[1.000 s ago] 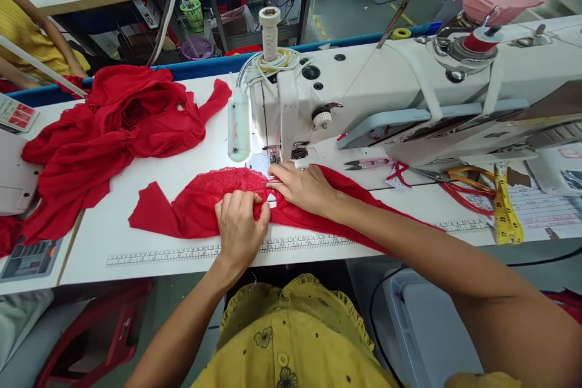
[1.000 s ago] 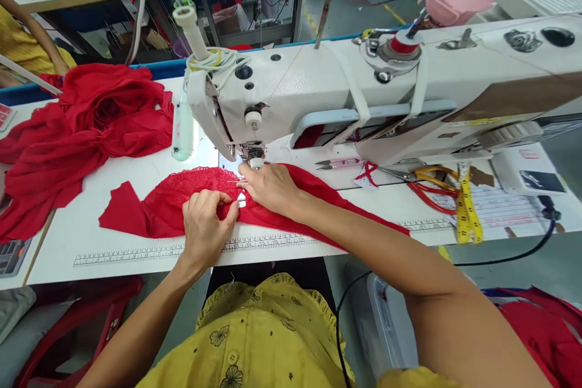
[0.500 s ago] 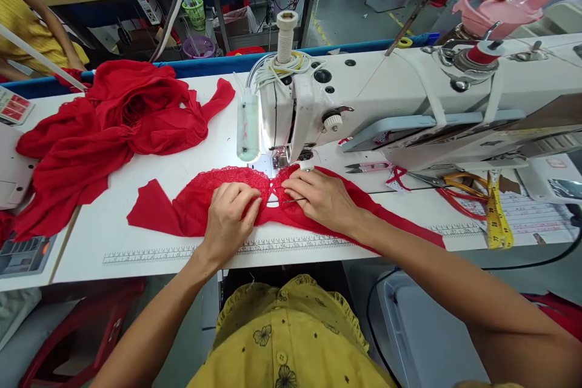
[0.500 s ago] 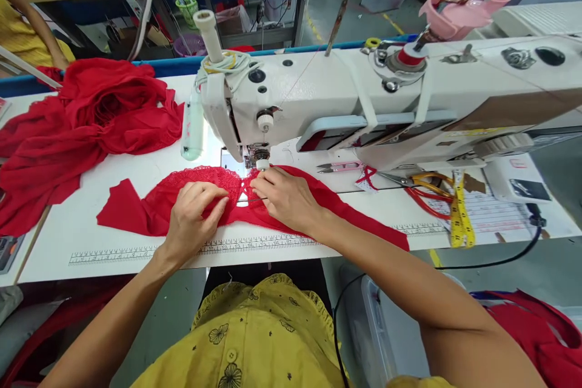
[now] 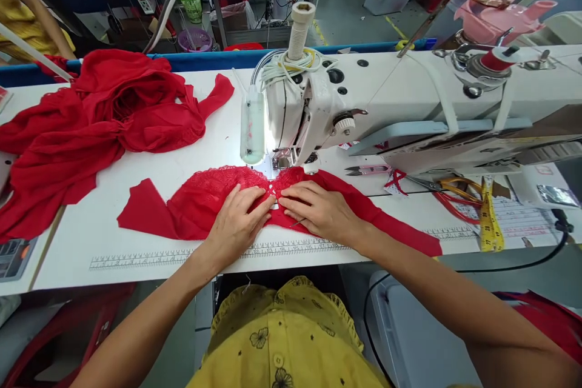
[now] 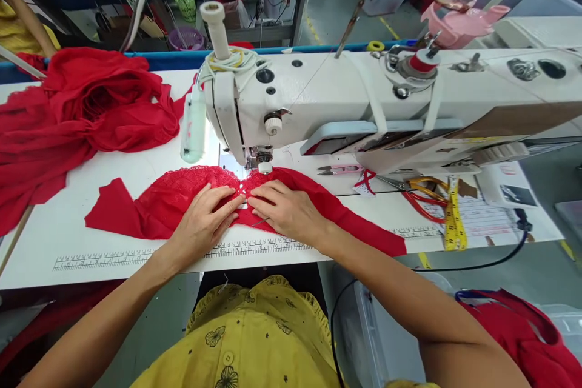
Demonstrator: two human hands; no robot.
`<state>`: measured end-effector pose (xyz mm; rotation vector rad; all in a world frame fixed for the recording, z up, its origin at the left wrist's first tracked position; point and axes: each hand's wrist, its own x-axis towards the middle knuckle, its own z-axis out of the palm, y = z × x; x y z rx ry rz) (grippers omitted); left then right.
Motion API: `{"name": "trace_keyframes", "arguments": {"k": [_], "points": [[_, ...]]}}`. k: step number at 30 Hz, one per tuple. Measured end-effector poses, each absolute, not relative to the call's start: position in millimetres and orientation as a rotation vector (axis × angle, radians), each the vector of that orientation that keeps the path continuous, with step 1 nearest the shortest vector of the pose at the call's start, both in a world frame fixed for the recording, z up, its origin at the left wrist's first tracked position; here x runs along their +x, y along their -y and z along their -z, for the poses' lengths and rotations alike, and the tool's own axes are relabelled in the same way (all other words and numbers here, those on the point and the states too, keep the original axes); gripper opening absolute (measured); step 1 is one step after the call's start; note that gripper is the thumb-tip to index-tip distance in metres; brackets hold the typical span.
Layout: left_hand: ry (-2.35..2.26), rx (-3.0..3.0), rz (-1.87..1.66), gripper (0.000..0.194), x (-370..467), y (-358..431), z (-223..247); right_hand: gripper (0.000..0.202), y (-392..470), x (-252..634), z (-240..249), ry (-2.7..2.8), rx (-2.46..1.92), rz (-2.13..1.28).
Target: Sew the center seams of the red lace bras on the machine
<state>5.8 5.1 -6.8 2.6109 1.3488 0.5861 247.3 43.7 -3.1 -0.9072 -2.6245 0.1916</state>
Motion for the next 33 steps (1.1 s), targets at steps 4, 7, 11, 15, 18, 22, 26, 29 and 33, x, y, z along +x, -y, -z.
{"name": "trace_keyframes", "arguments": {"k": [4,7,11,15,18,22,26,29,33], "points": [[-1.353,2.630,-0.602,0.033,6,-4,9,0.027,-43,246,0,2.669,-0.897,-0.107],[-1.308,2.539,-0.684,0.032,3,-7,3,0.028,-44,246,-4,2.705,-0.893,-0.100],[-1.391,2.394,-0.968,0.024,-1,-19,-11,0.026,-49,243,-7,2.579,-0.919,-0.225],[-1.248,2.489,-0.882,0.022,-3,-32,-12,0.028,-53,234,-4,2.489,-0.980,-0.249],[-1.192,2.597,-0.702,0.029,-6,-35,0,0.035,-55,231,1,2.550,-0.990,-0.211],[-1.232,2.650,-0.687,0.037,-11,-32,13,0.040,-56,235,7,2.591,-0.991,-0.115],[-1.227,2.644,-0.669,0.038,-12,-32,13,0.044,-55,237,8,2.598,-1.008,-0.084],[-1.215,2.634,-0.647,0.035,-12,-34,12,0.051,-54,236,7,2.606,-1.035,-0.104],[-1.222,2.592,-0.643,0.039,-13,-36,11,0.058,-55,235,3,2.618,-1.062,-0.135]]}}
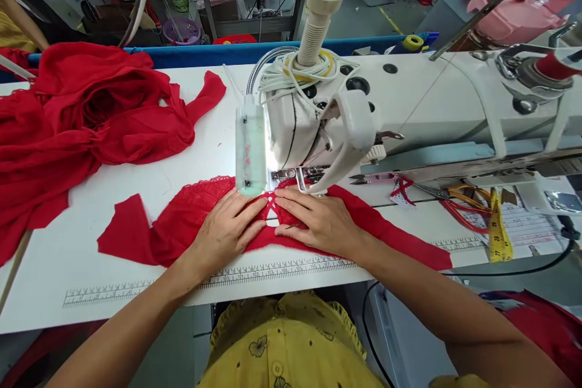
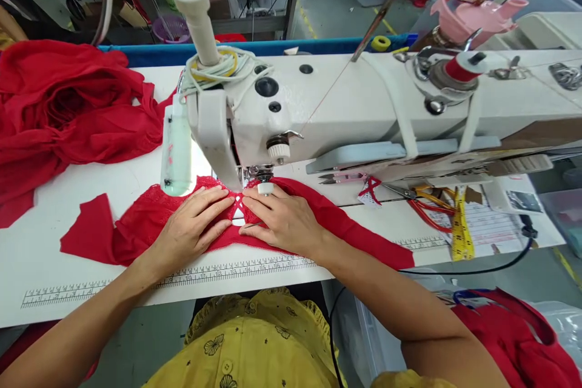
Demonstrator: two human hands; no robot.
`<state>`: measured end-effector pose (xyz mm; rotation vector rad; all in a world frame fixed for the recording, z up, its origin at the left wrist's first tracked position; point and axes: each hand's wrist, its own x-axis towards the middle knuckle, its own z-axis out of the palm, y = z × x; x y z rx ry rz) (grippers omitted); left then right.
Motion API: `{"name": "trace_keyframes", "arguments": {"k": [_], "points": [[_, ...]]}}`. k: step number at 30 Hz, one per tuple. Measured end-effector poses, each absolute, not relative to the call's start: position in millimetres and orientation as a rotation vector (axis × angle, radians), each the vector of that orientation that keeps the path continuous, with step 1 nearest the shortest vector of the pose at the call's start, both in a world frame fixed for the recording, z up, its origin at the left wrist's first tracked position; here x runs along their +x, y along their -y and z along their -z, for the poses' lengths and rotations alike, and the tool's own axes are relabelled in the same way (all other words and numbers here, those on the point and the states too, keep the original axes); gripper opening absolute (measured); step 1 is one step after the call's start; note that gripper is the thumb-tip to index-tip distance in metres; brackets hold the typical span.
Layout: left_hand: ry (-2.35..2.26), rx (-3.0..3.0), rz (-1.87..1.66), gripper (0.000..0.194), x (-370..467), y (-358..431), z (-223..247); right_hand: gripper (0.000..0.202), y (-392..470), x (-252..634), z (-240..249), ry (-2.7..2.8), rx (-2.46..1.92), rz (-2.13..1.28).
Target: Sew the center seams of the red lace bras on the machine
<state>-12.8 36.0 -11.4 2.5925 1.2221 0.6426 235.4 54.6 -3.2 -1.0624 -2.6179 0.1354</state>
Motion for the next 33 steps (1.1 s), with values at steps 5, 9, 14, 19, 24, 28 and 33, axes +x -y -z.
{"name": "trace_keyframes", "arguments": {"k": [5,9,14,19,24,28,33], "points": [[-1.248,2.526,-0.591,0.049,-14,-36,10,0.063,-56,235,0,2.629,-1.091,-0.119],[-1.248,2.519,-0.599,0.048,-13,-36,9,0.068,-56,236,-2,2.663,-1.135,-0.129],[-1.247,2.508,-0.595,0.049,-13,-37,8,0.070,-57,235,-7,2.737,-1.137,-0.162],[-1.260,2.493,-0.555,0.054,-13,-37,7,0.078,-59,234,-11,2.761,-1.127,-0.206],[-1.262,2.526,-0.555,0.059,-14,-37,8,0.084,-60,234,-14,2.774,-1.130,-0.246],[-1.269,2.528,-0.543,0.062,-14,-37,9,0.085,-60,234,-15,2.783,-1.144,-0.298],[-1.266,2.556,-0.566,0.062,-14,-36,9,0.086,-58,234,-15,2.783,-1.190,-0.339]]}}
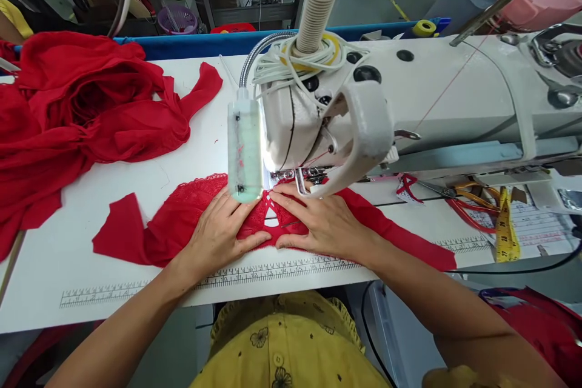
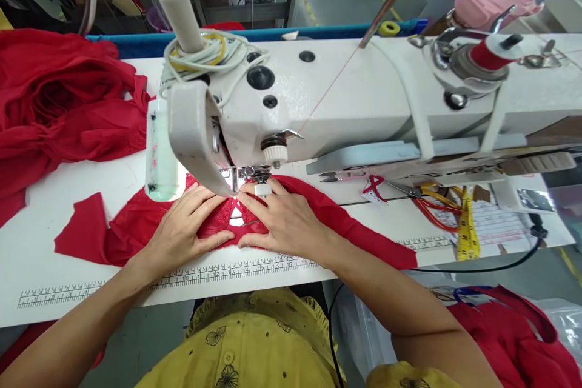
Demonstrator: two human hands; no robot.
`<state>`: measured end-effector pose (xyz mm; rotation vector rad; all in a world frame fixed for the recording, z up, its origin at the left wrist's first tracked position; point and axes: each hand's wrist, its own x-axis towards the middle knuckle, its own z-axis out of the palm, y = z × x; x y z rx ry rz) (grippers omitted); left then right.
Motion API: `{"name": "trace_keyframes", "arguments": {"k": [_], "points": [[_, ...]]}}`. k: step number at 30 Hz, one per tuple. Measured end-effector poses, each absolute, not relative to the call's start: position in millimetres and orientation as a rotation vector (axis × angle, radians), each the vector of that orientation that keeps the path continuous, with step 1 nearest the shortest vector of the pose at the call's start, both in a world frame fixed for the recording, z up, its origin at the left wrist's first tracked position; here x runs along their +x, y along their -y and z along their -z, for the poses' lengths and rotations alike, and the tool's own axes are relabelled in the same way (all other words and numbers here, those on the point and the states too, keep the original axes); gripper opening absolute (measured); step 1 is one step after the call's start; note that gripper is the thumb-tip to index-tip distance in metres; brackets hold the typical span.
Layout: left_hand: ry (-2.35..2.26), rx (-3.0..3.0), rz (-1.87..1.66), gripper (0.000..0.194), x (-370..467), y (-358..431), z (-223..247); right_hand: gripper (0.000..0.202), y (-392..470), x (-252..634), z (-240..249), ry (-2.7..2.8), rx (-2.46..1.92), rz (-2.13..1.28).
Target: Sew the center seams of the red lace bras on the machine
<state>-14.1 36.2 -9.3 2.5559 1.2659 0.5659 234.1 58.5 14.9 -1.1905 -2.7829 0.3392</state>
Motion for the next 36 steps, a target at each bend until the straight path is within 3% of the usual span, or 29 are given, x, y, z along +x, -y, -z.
{"name": "trace_keyframes", "arguments": {"k": [36], "points": [[-1.267,2.528,-0.574,0.061,-14.2,-35.5,8.6,0.084,-57.2,233.9,-13.8,2.761,-1.196,-0.358]]}}
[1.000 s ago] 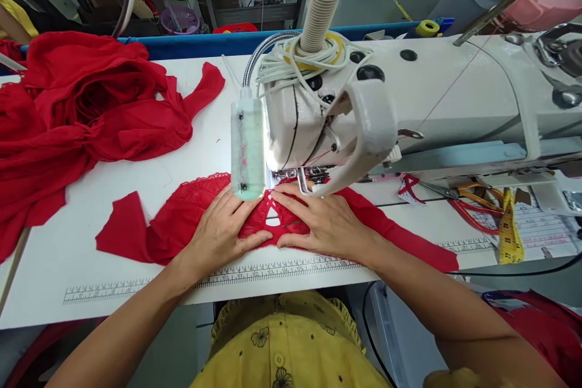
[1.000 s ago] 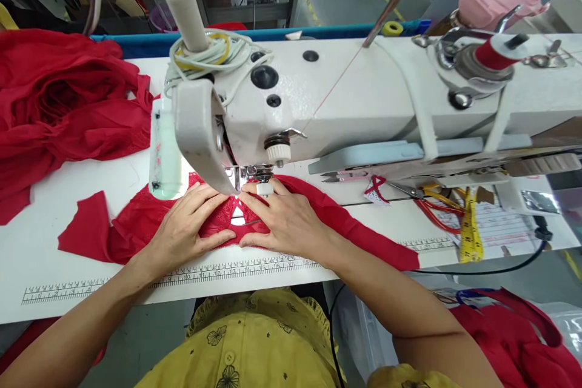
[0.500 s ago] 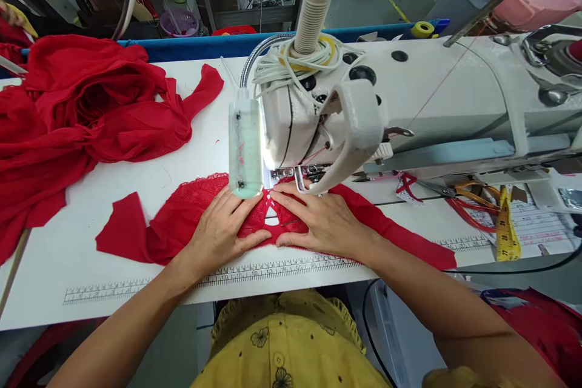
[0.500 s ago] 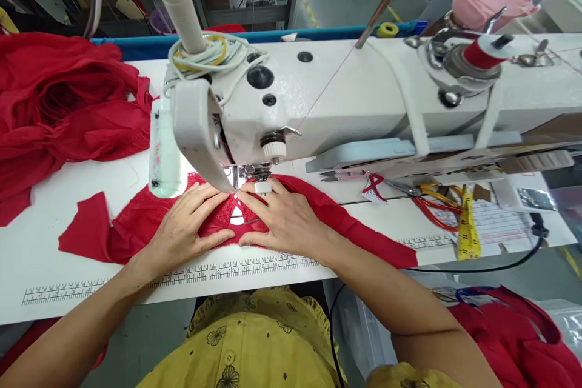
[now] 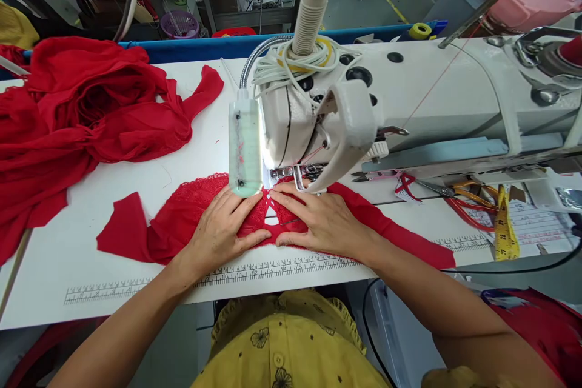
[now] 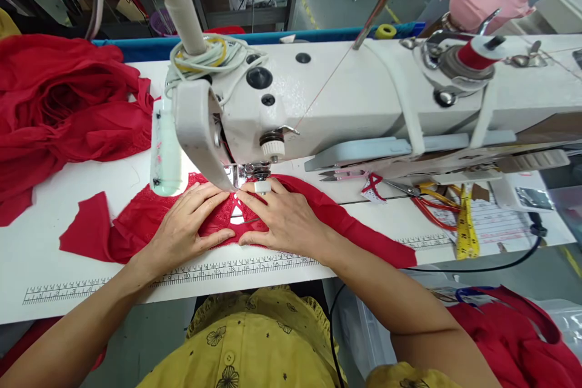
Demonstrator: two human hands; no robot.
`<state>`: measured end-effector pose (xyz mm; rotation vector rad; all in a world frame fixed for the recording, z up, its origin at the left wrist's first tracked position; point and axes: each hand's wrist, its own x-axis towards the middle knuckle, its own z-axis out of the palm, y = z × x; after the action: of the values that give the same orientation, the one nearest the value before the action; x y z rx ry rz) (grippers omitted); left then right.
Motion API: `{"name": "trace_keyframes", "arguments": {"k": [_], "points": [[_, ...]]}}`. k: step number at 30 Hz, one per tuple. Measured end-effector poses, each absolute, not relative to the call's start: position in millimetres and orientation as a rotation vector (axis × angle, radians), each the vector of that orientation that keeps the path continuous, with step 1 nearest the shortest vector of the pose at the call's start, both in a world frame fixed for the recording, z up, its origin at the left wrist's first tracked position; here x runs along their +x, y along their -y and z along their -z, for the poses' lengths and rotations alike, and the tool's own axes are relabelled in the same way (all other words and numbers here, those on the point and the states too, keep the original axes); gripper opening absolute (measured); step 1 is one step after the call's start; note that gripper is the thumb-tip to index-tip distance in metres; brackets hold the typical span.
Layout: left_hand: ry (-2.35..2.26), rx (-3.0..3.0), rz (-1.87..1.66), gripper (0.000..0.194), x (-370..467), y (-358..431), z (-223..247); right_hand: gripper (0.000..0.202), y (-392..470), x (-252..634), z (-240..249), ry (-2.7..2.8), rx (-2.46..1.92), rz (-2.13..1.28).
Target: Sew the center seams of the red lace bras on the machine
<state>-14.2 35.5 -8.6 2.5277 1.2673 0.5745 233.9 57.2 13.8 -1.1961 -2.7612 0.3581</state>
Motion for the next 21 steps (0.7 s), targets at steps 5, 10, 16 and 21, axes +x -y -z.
{"name": "trace_keyframes", "arguments": {"k": [5,10,16,21], "points": [[-1.266,2.534,-0.561,0.061,-14.2,-35.5,8.2,0.084,-57.2,233.9,-13.9,2.766,-1.199,-0.351],[-1.264,2.523,-0.569,0.061,-13.8,-35.6,6.7,0.085,-57.3,234.0,-13.8,2.765,-1.191,-0.372],[-1.262,2.525,-0.579,0.062,-13.7,-35.6,6.5,0.084,-57.3,234.0,-13.8,2.750,-1.187,-0.389],[-1.273,2.543,-0.559,0.062,-13.9,-35.1,7.2,0.082,-57.4,233.8,-14.2,2.740,-1.181,-0.407]]}}
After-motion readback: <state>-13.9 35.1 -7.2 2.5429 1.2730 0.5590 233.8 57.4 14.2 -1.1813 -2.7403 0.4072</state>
